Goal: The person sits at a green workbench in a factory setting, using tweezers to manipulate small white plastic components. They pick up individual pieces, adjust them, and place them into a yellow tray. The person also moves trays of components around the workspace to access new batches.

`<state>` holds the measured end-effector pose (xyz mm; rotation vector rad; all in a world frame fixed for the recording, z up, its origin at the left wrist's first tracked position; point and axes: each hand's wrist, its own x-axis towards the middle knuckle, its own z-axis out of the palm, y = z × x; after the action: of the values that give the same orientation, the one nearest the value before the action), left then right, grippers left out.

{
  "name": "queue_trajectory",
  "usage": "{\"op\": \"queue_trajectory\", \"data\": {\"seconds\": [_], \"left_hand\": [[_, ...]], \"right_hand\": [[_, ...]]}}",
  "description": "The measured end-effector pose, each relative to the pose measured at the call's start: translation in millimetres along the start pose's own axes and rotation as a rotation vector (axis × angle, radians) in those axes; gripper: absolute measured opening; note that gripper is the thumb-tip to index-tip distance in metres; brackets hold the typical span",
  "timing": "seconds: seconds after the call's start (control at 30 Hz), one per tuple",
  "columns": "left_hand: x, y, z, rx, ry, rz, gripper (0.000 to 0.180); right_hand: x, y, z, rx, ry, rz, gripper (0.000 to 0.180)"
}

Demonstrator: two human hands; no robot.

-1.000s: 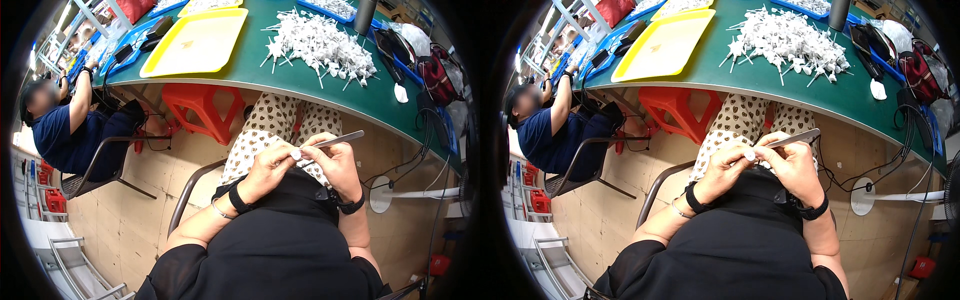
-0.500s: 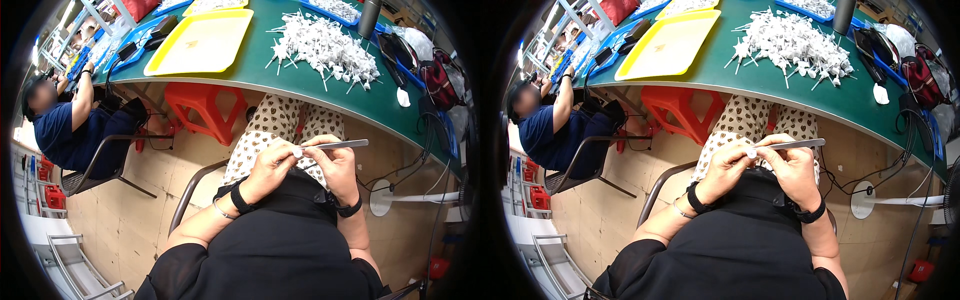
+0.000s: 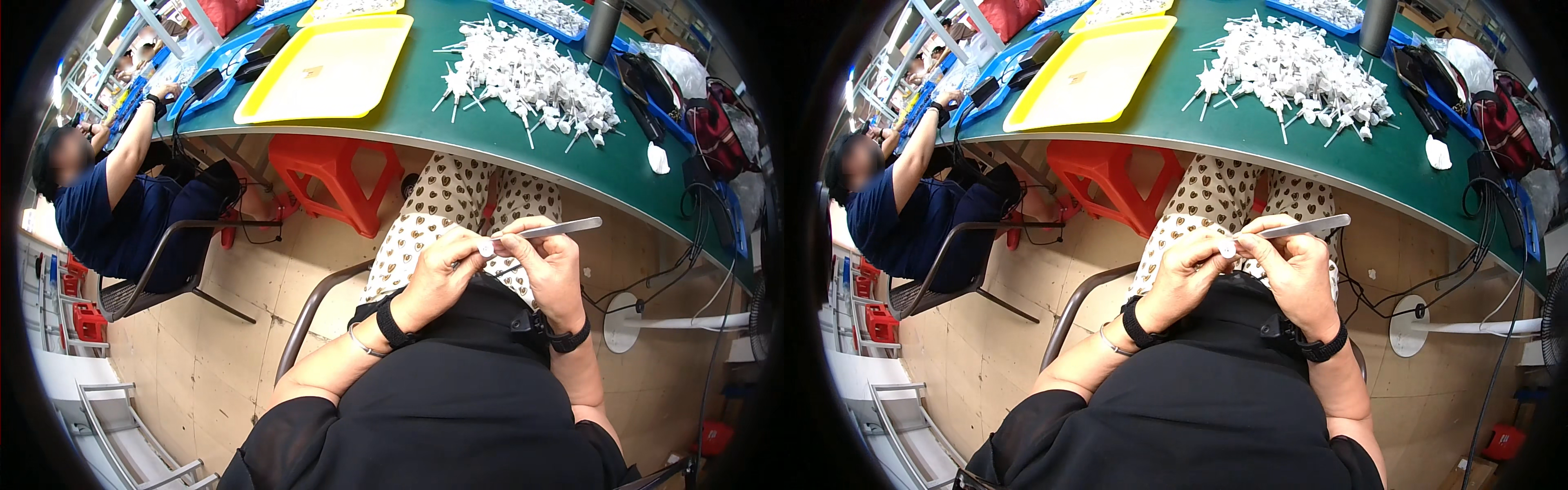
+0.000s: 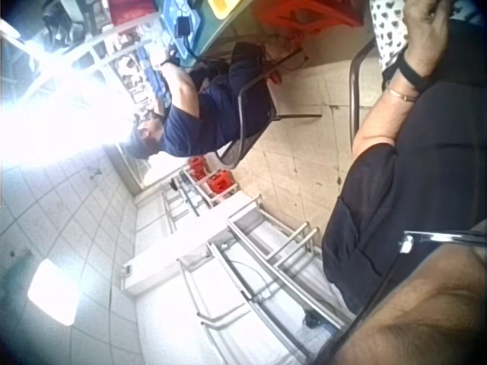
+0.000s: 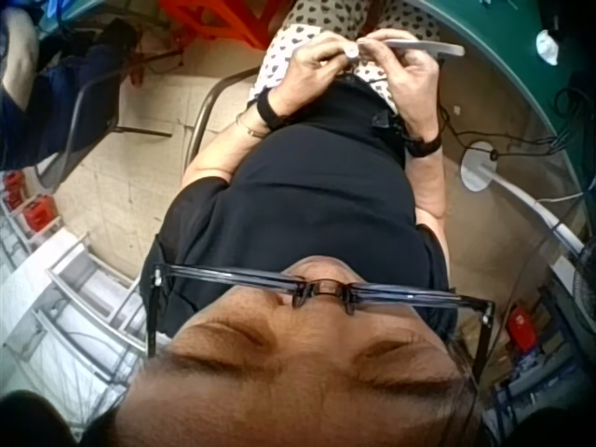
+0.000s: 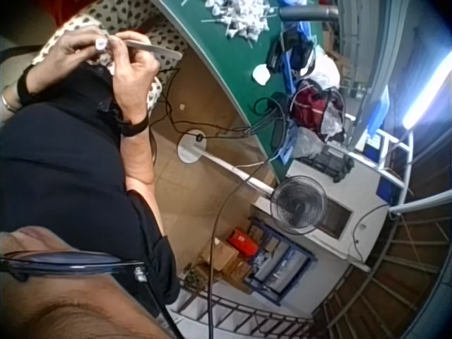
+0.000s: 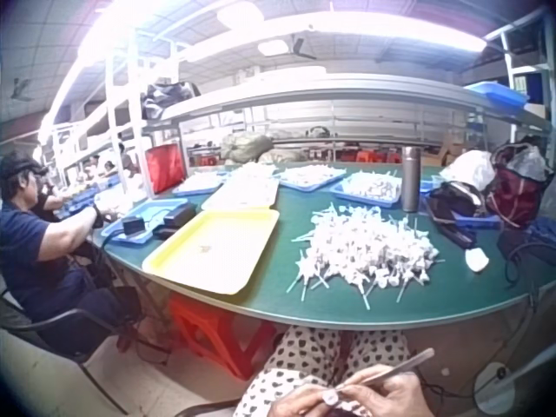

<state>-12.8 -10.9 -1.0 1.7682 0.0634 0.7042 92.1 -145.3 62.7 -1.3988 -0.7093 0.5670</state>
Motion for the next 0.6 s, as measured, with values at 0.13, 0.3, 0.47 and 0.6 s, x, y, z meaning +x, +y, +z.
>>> {"op": "queue_trajectory", "data": {"seconds": [0.13, 0.3, 0.47, 0.6], "left_hand": [[0.0, 0.2, 0.3, -0.003, 0.0, -0.001, 0.006], [-0.3, -0.4, 0.0, 0.007, -0.011, 0.008, 0.006], [0.0, 0.3, -0.3, 0.009, -0.033, 0.024, 0.005], [-0.5, -1.4, 0.0, 0.005, -0.045, 0.015, 0.004]], "right_hand": [[-0.2, 1.3, 0.0, 0.007, 0.003, 0.003, 0.009], [-0.6, 1.4, 0.3, -0.019, 0.008, -0.017, 0.009], [-0.7, 3.4, -0.6, -0.116, 0.024, -0.076, 0.007], [-0.8, 0.6, -0.9, -0.164, 0.006, -0.115, 0.006]]}}
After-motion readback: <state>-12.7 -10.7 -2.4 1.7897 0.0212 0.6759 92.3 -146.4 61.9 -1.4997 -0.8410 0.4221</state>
